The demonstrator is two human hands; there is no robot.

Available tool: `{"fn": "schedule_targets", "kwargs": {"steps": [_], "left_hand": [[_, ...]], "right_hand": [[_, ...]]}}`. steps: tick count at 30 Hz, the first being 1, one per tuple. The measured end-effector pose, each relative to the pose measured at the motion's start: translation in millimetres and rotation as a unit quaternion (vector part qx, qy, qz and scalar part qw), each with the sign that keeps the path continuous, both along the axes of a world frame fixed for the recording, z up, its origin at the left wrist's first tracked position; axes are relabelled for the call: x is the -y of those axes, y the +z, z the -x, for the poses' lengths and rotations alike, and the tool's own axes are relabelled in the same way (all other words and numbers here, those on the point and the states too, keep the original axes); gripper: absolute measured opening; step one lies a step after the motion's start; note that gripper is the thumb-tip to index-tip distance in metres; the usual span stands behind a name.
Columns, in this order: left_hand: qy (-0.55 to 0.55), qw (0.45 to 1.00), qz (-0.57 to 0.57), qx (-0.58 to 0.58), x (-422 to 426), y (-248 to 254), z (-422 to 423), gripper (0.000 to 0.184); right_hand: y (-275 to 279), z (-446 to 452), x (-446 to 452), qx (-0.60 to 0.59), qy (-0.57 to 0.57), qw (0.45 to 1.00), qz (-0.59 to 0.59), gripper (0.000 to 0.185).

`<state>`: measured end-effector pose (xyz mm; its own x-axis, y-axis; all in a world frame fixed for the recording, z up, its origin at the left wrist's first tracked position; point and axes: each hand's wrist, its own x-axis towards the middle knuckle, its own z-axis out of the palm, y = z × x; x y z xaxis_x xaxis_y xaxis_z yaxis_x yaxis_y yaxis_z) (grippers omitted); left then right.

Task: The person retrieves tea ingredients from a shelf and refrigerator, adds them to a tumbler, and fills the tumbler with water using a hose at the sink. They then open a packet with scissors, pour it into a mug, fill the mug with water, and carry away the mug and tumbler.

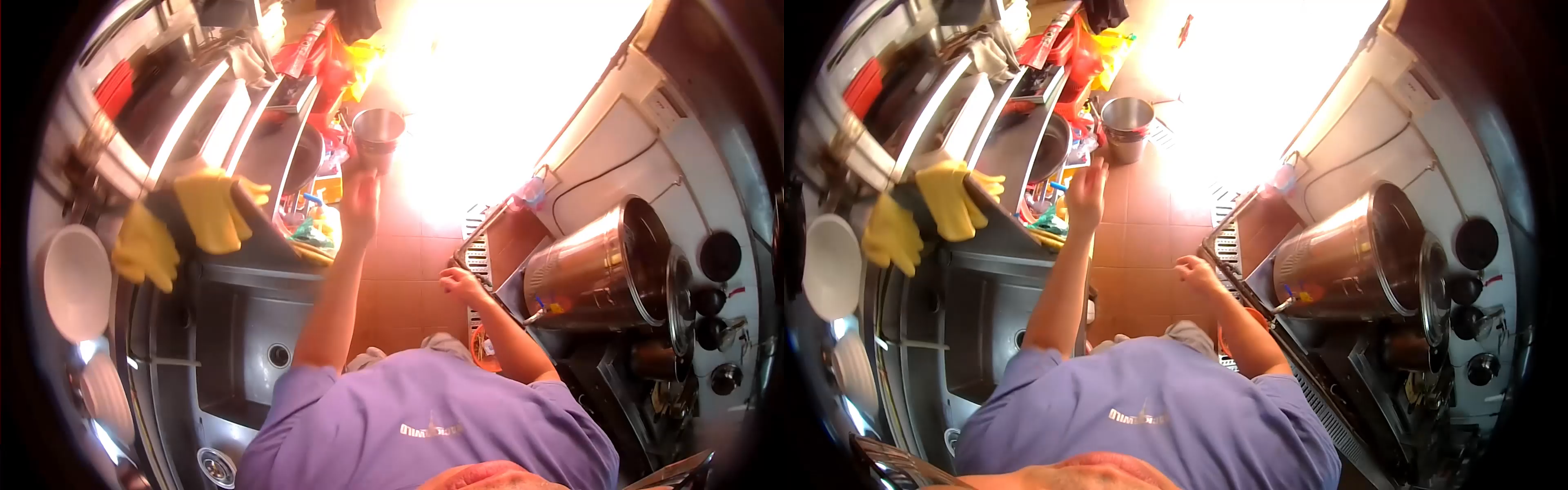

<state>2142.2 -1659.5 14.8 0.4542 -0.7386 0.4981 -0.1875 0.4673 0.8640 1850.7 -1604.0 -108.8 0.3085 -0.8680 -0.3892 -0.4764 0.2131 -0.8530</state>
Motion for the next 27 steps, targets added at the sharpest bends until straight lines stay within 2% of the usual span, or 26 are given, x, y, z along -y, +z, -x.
{"fn": "schedule_targets", "kwargs": {"steps": [1,3,5,6,8,9,10,11,12,13,14,15,16,17,18,20,21,23,25,27], "left_hand": [[0.055,0.989,0.008,0.135,47.0,19.7,-9.7,0.016],[0.055,0.995,-0.047,0.062,136.8,49.3,-15.4,0.017],[0.145,0.967,0.066,0.196,245.8,45.3,-49.8,0.015],[0.137,0.966,0.040,0.216,298.2,43.7,-85.2,0.014],[0.158,0.938,0.043,0.305,339.8,91.3,-120.5,0.017],[0.224,0.878,0.049,0.420,400.3,67.5,-185.4,0.026],[0.251,0.840,0.061,0.477,431.3,76.0,-231.2,0.033],[0.282,0.815,-0.063,0.503,446.6,79.5,-265.5,0.038],[0.289,0.769,-0.159,0.547,463.8,85.8,-304.3,0.040],[0.319,0.693,-0.172,0.622,484.9,71.1,-354.2,0.041],[0.284,0.677,-0.185,0.653,498.6,51.1,-412.8,0.048],[0.222,0.655,-0.275,0.668,496.7,40.4,-442.1,0.050],[0.164,0.668,-0.273,0.673,494.3,23.1,-462.7,0.045],[0.158,0.666,-0.280,0.673,490.8,20.6,-463.7,0.042],[0.148,0.683,-0.281,0.657,488.5,21.4,-454.1,0.042],[0.172,0.644,-0.316,0.675,492.8,20.4,-446.2,0.045],[0.186,0.623,-0.330,0.684,486.4,22.0,-450.0,0.046],[0.204,0.586,-0.395,0.677,488.9,29.0,-441.5,0.047],[0.215,0.547,-0.436,0.681,472.7,35.5,-446.5,0.046],[0.248,0.557,-0.463,0.643,456.3,38.3,-453.5,0.044]], "right_hand": [[-18.6,5.5,24.7,0.017,-0.034,0.999,-0.009,0.030],[-40.3,13.8,71.5,0.087,-0.063,0.994,-0.021,0.030],[-85.6,29.4,124.4,0.047,-0.072,0.996,-0.037,0.027],[-94.4,28.6,147.9,0.058,-0.096,0.991,-0.076,0.027],[-120.0,26.8,213.0,0.055,-0.123,0.982,-0.135,0.026],[-144.4,17.6,245.7,0.044,-0.117,0.979,-0.161,0.024],[-183.6,11.1,286.1,0.008,-0.092,0.987,-0.133,0.020],[-221.8,-1.8,324.9,0.003,-0.071,0.992,-0.104,0.018],[-249.7,-17.8,360.3,0.022,-0.094,0.983,-0.155,0.017],[-296.8,-31.0,401.8,-0.010,-0.058,0.989,-0.137,0.018],[-306.0,-51.0,445.8,-0.074,0.009,0.989,-0.124,0.016],[-340.7,-69.2,488.8,-0.132,0.092,0.983,-0.094,0.019],[-352.8,-100.0,528.4,-0.154,0.089,0.982,-0.069,0.022],[-400.2,-122.5,561.3,-0.189,0.088,0.978,0.009,0.022],[-418.8,-154.3,598.9,-0.242,0.078,0.967,0.012,0.022],[-404.1,-216.3,679.6,-0.303,0.126,0.944,-0.043,0.041],[-402.0,-242.8,709.2,-0.314,0.149,0.937,0.040,0.042],[-415.5,-291.1,771.6,-0.335,0.143,0.924,0.114,0.039],[-431.9,-322.8,816.4,-0.377,0.175,0.877,0.242,0.034],[-455.5,-338.0,849.7,-0.432,0.310,0.817,0.224,0.028]]}}
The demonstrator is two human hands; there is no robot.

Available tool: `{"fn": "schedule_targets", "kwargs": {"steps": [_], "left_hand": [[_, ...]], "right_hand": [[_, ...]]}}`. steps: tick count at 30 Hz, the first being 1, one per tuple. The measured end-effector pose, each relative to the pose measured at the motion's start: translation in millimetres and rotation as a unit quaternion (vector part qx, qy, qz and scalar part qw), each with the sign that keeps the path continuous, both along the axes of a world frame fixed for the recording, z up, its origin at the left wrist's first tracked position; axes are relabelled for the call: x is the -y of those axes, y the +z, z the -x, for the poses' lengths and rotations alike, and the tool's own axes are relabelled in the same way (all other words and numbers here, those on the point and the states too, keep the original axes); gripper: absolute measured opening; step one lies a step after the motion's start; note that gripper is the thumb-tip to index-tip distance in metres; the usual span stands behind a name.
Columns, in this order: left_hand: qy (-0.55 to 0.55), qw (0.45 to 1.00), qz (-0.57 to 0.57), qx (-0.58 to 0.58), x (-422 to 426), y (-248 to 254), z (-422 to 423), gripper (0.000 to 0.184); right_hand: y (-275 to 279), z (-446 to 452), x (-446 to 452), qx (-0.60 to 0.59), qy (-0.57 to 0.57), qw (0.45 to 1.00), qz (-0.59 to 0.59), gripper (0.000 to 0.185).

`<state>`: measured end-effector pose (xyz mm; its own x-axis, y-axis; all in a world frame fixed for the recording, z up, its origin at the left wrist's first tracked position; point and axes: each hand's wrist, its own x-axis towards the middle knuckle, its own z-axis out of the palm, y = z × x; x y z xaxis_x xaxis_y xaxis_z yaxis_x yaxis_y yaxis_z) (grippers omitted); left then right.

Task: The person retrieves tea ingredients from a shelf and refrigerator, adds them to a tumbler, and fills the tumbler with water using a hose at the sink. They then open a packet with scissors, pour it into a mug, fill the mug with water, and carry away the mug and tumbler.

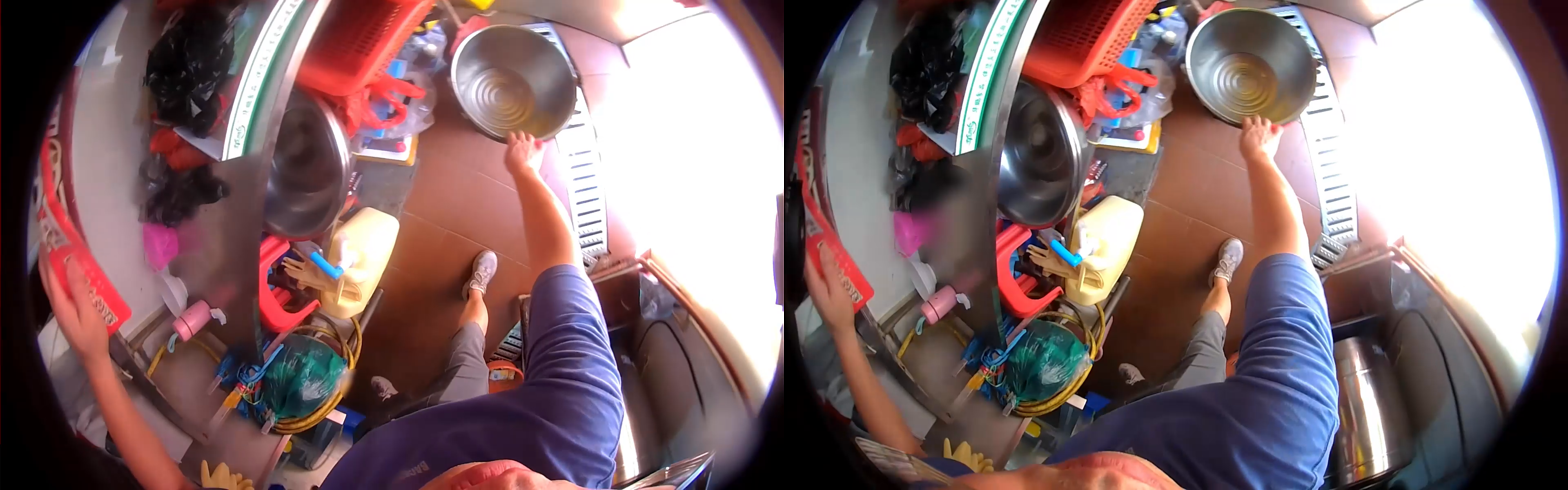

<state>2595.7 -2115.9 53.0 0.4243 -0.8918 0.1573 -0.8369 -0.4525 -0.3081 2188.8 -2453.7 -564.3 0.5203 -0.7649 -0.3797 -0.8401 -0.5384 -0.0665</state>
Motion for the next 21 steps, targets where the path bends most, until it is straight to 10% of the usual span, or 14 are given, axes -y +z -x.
{"fn": "schedule_targets", "kwargs": {"steps": [6,12,21], "left_hand": [[0.009,1.000,-0.008,-0.023,13.4,-2.9,21.2,0.044],[-0.092,0.985,0.119,-0.082,42.4,-11.2,33.5,0.046],[-0.127,0.973,0.191,0.004,36.1,-35.1,14.9,0.051]], "right_hand": [[5.6,-12.0,41.2,-0.151,0.146,0.976,-0.064,0.026],[194.7,-47.4,119.5,-0.043,0.110,0.990,-0.079,0.025],[506.4,66.0,-73.6,0.072,0.056,0.996,0.005,0.028]]}}
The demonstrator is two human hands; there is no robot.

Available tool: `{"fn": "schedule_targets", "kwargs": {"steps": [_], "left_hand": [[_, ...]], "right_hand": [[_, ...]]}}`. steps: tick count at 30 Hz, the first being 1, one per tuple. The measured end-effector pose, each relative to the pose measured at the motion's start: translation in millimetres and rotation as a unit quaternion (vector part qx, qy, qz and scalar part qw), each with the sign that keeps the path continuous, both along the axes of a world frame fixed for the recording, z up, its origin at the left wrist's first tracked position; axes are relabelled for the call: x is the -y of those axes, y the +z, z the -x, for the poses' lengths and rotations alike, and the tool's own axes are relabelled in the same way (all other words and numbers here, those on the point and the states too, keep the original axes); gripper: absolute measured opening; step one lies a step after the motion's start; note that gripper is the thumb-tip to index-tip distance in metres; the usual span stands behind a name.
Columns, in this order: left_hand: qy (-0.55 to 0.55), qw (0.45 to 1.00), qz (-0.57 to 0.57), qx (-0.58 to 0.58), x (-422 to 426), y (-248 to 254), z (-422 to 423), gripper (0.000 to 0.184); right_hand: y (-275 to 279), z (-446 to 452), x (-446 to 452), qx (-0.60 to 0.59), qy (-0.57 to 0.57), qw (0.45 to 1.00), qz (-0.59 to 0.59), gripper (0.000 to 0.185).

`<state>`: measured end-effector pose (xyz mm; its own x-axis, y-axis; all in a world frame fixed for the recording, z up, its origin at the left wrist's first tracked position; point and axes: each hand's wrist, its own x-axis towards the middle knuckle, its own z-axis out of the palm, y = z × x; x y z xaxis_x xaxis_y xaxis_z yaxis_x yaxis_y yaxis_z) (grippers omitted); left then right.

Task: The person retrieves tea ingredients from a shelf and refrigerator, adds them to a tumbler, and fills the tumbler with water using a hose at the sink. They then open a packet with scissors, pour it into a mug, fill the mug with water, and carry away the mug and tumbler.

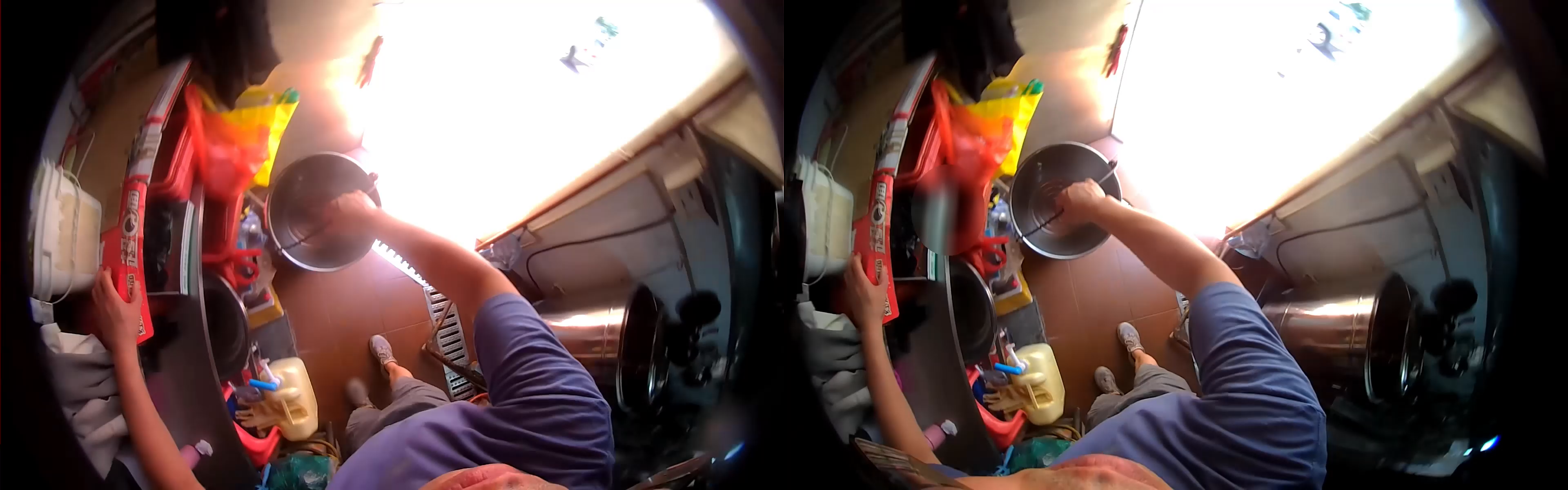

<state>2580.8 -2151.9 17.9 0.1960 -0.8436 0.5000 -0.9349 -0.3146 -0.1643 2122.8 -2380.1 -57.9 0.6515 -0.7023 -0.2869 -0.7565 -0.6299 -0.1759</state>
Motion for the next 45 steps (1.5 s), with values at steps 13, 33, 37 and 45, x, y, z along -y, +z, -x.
{"fn": "schedule_targets", "kwargs": {"steps": [13,33,37,45], "left_hand": [[0.174,0.984,-0.016,0.021,-14.2,-13.4,78.4,0.044],[-0.392,0.535,-0.738,-0.124,-524.2,-205.9,843.3,0.035],[-0.364,0.533,-0.763,-0.035,-601.2,-230.9,934.9,0.034],[-0.431,0.490,-0.754,0.080,-825.1,-211.9,1186.5,0.031]], "right_hand": [[-61.3,315.7,-524.0,0.255,-0.494,0.827,-0.089,0.026],[-184.7,352.0,-1411.3,0.191,-0.953,-0.047,0.230,0.028],[-170.9,320.7,-1550.2,0.125,-0.942,-0.214,0.226,0.032],[-170.7,253.1,-1681.2,0.111,-0.789,-0.550,0.250,0.039]]}}
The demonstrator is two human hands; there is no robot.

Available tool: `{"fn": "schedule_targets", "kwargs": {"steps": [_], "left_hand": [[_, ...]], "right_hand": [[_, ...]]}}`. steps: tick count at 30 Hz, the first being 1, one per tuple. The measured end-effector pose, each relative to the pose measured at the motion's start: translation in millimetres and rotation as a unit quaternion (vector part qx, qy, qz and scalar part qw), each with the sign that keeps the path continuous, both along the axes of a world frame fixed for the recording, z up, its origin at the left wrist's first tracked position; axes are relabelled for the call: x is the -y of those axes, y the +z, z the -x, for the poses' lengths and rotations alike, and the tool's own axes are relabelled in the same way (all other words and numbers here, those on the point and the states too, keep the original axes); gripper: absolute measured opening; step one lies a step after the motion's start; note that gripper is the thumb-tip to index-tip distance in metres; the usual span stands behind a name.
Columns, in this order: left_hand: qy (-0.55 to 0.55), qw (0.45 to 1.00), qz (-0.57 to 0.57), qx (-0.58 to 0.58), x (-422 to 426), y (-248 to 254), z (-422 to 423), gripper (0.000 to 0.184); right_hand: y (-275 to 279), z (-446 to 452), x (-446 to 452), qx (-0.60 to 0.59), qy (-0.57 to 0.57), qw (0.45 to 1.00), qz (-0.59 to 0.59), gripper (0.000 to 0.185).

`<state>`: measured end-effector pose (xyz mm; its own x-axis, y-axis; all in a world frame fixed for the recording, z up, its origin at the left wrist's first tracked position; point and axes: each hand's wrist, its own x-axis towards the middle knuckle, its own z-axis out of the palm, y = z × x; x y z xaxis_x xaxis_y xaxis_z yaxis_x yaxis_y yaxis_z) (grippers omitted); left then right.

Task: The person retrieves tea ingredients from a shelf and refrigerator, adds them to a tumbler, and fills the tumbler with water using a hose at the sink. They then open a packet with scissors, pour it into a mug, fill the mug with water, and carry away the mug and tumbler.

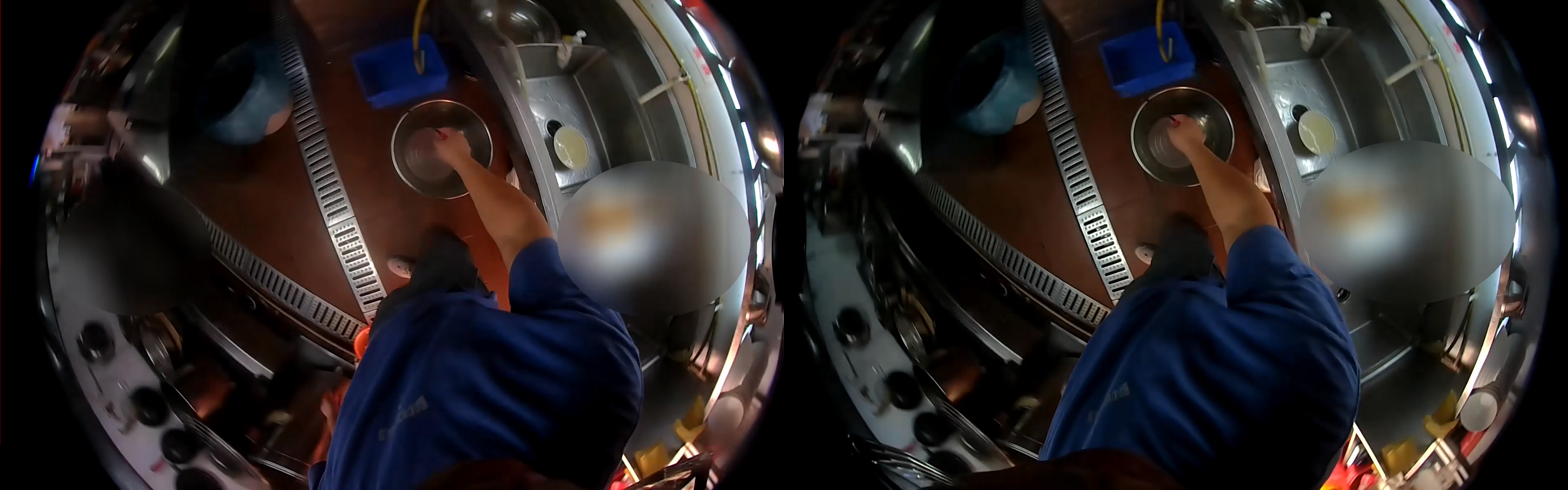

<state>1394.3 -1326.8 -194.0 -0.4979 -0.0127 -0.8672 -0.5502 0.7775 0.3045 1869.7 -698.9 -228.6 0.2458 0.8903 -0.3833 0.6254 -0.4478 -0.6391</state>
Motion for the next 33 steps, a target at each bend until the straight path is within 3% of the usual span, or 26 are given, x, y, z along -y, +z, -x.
{"fn": "schedule_targets", "kwargs": {"steps": [2,4,6,8,9,11,12,14,15,17,20,22,23,25,27,29,30,31,33], "left_hand": [[-0.051,0.997,-0.043,-0.048,-91.4,23.9,68.3,0.031],[-0.089,0.978,-0.083,-0.169,-203.1,69.9,67.5,0.033],[-0.121,0.969,-0.093,-0.197,-278.6,95.4,80.7,0.038],[-0.158,0.961,-0.095,-0.207,-329.2,109.6,79.5,0.044],[-0.117,0.963,-0.072,-0.232,-351.9,114.0,64.3,0.035],[-0.132,0.970,-0.007,-0.205,-378.0,117.3,41.5,0.009],[-0.195,0.976,-0.016,-0.095,-370.2,104.9,58.1,0.007],[-0.216,0.974,0.040,-0.065,-387.5,99.5,19.4,0.009],[-0.186,0.982,0.014,0.017,-378.6,87.1,32.1,0.014],[-0.343,0.935,0.085,0.010,-412.8,98.0,22.8,0.020],[-0.382,0.919,0.071,0.071,-429.8,75.3,76.1,0.025],[-0.443,0.884,0.140,-0.060,-503.4,103.5,33.9,0.036],[-0.412,0.902,0.117,-0.047,-520.9,100.2,46.7,0.036],[-0.391,0.915,0.093,-0.029,-561.2,96.7,55.3,0.036],[-0.310,0.942,0.109,-0.067,-609.8,90.0,39.8,0.033],[-0.337,0.936,0.085,-0.055,-640.7,76.3,35.6,0.032],[-0.354,0.932,0.064,-0.045,-653.0,66.8,34.8,0.032],[-0.375,0.926,0.035,-0.016,-665.3,52.6,33.6,0.032],[-0.414,0.910,-0.003,0.005,-689.3,42.5,29.9,0.034]], "right_hand": [[-34.4,-9.9,-27.3,-0.006,-0.045,0.999,-0.028,0.036],[-81.2,-16.9,-56.8,-0.062,-0.081,0.995,0.007,0.035],[-133.6,-23.6,-90.2,-0.038,-0.054,0.998,-0.023,0.035],[-175.8,-23.8,-123.2,-0.041,-0.030,0.999,0.021,0.036],[-194.4,-24.2,-144.6,-0.032,-0.015,0.998,0.053,0.038],[-210.1,-16.5,-166.7,-0.031,-0.028,0.997,0.072,0.040],[-218.8,-17.3,-184.0,-0.019,-0.038,0.996,0.083,0.042],[-256.9,-21.2,-218.6,-0.002,0.007,0.995,0.099,0.047],[-250.6,-22.9,-235.6,-0.020,0.006,0.990,0.142,0.050],[-236.8,-23.8,-266.8,-0.042,0.021,0.990,0.133,0.056],[-245.1,-16.2,-294.7,-0.047,0.022,0.990,0.132,0.056],[-223.3,-6.1,-292.7,-0.038,0.007,0.992,0.123,0.045],[-187.5,-4.5,-279.2,-0.098,-0.018,0.995,0.016,0.037],[-87.8,-15.5,-249.7,-0.229,-0.017,0.972,-0.052,0.031],[0.1,-44.9,-212.1,-0.155,-0.035,0.941,-0.299,0.027],[31.4,-85.1,-174.8,-0.091,-0.190,0.923,-0.321,0.033],[50.6,-109.3,-164.5,-0.056,-0.309,0.920,-0.235,0.039],[47.2,-143.6,-160.9,0.079,-0.337,0.924,-0.160,0.043],[11.2,-194.5,-141.7,0.134,-0.312,0.938,-0.075,0.036]]}}
